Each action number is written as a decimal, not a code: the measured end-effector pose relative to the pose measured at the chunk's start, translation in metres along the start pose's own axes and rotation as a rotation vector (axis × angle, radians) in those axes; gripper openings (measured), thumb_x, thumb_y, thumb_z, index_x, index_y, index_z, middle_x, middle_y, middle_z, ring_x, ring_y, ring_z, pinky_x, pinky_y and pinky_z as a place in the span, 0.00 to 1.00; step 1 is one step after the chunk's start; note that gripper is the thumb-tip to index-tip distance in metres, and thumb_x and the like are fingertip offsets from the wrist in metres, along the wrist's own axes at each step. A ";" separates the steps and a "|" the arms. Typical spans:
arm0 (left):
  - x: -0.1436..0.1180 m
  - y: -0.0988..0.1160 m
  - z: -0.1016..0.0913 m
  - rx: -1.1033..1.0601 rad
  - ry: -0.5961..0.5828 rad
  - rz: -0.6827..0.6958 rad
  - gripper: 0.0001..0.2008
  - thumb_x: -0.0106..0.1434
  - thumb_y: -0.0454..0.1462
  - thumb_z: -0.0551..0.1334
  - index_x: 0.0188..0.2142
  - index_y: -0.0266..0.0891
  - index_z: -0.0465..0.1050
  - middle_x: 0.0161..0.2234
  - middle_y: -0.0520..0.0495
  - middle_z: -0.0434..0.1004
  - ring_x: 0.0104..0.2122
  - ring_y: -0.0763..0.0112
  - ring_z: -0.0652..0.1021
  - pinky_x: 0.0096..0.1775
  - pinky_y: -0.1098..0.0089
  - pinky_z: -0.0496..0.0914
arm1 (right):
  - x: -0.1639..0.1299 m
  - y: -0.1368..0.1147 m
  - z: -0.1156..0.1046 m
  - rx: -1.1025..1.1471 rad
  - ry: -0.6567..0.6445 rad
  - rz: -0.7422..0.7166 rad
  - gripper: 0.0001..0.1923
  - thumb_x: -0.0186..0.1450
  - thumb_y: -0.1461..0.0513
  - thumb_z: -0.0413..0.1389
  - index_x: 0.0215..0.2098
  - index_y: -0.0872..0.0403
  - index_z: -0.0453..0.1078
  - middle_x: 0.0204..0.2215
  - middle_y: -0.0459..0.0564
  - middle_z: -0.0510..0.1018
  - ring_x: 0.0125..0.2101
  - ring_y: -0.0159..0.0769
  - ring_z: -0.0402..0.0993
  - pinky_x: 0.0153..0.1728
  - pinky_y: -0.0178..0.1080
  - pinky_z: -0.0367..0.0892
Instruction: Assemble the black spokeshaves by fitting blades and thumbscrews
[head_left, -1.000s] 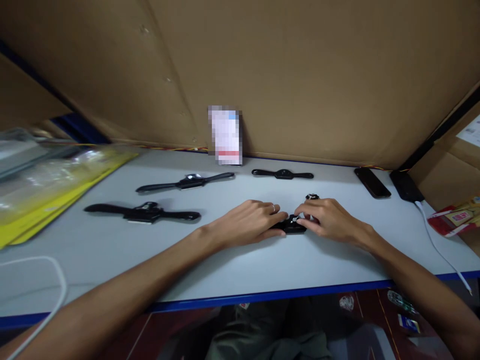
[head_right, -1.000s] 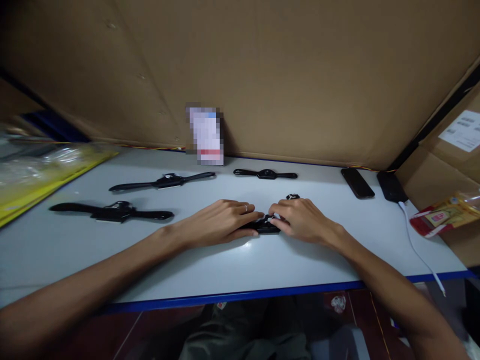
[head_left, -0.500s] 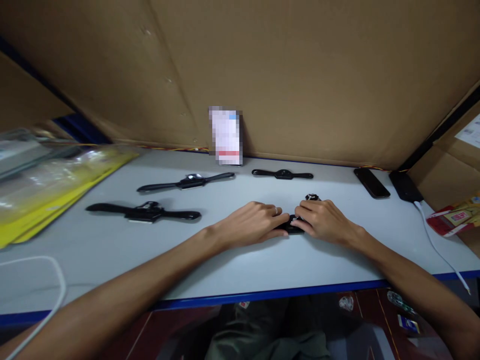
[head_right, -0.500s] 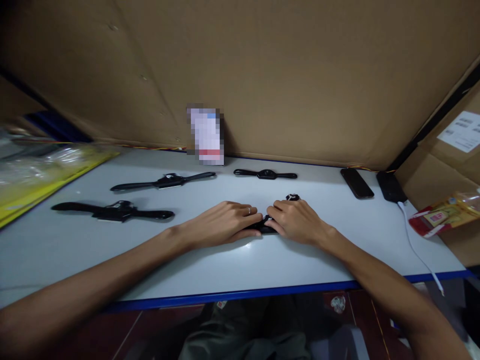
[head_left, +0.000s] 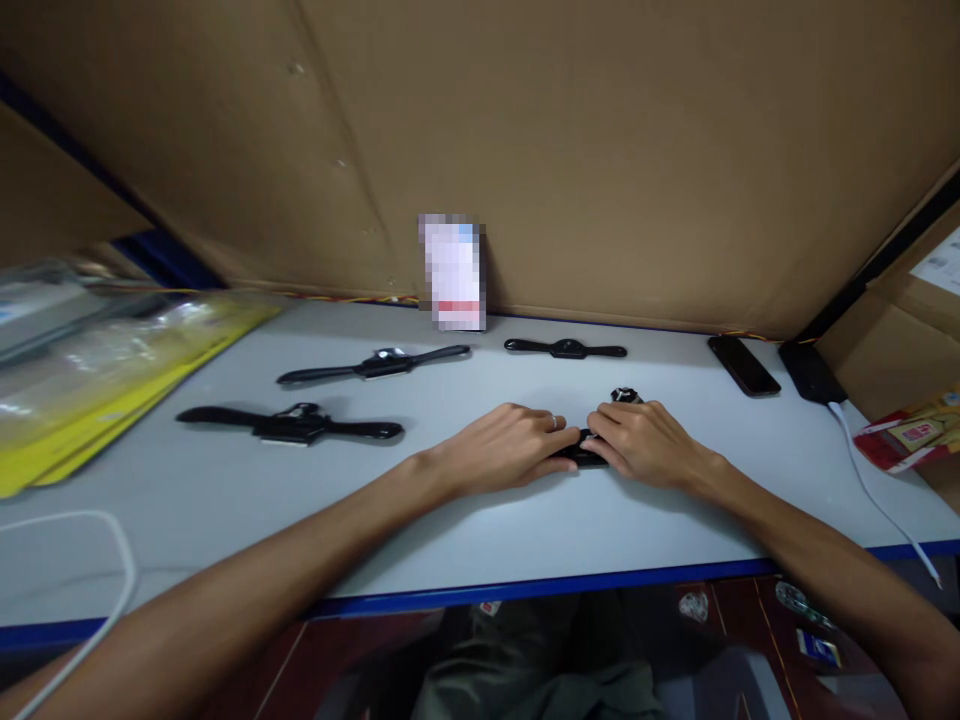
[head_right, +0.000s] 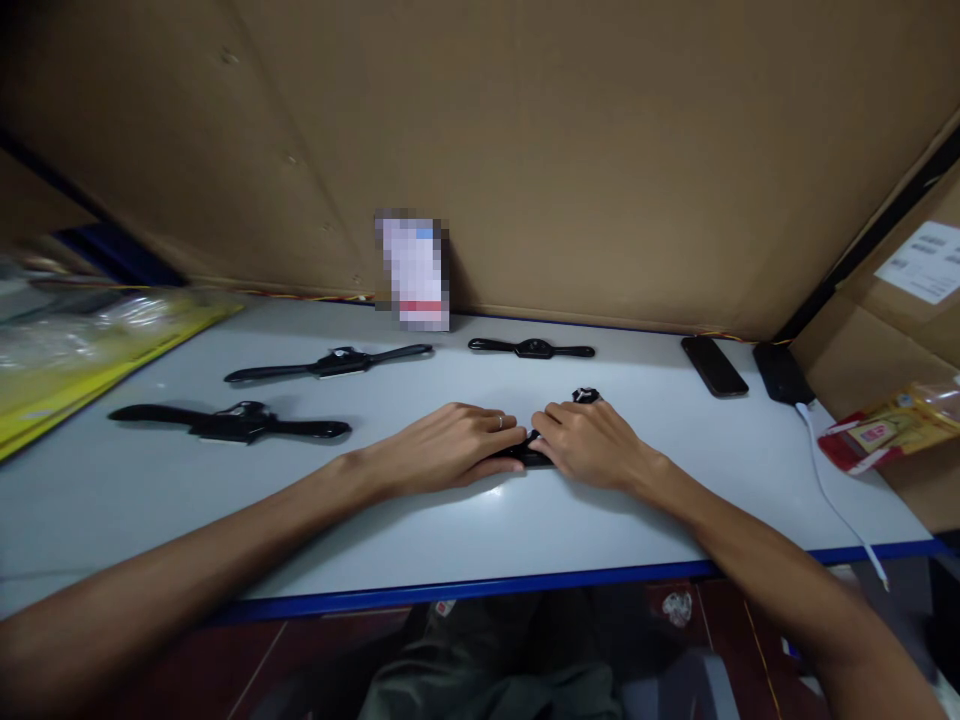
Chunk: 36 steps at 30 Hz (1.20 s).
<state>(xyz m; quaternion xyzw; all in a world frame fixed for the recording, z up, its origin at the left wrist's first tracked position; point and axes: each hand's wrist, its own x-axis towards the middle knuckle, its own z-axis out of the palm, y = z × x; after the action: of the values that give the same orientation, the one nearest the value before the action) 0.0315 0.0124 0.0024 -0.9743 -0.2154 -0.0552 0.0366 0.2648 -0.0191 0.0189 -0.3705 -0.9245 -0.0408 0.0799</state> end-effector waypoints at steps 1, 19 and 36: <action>0.000 0.000 0.000 -0.002 0.003 0.002 0.21 0.78 0.49 0.46 0.41 0.39 0.70 0.31 0.47 0.76 0.27 0.67 0.74 0.28 0.65 0.60 | 0.000 0.000 0.000 0.001 0.002 0.001 0.13 0.76 0.59 0.49 0.40 0.57 0.72 0.33 0.52 0.77 0.29 0.35 0.67 0.27 0.40 0.47; 0.000 0.000 0.000 -0.073 0.030 -0.008 0.22 0.78 0.49 0.45 0.40 0.39 0.70 0.32 0.46 0.76 0.26 0.69 0.74 0.28 0.65 0.61 | 0.000 -0.001 0.002 -0.020 0.006 0.006 0.13 0.75 0.60 0.47 0.40 0.57 0.71 0.33 0.53 0.79 0.30 0.36 0.68 0.27 0.40 0.46; -0.001 -0.001 -0.003 -0.076 0.000 -0.014 0.22 0.78 0.50 0.45 0.42 0.39 0.70 0.33 0.46 0.77 0.26 0.67 0.75 0.28 0.65 0.60 | 0.001 0.002 0.002 0.100 0.066 0.100 0.16 0.75 0.58 0.48 0.34 0.54 0.71 0.29 0.49 0.77 0.27 0.33 0.65 0.30 0.39 0.50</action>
<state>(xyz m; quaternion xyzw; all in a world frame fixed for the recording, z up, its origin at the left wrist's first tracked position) 0.0298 0.0131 0.0049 -0.9734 -0.2201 -0.0637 -0.0008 0.2652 -0.0170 0.0171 -0.4104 -0.9025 -0.0024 0.1305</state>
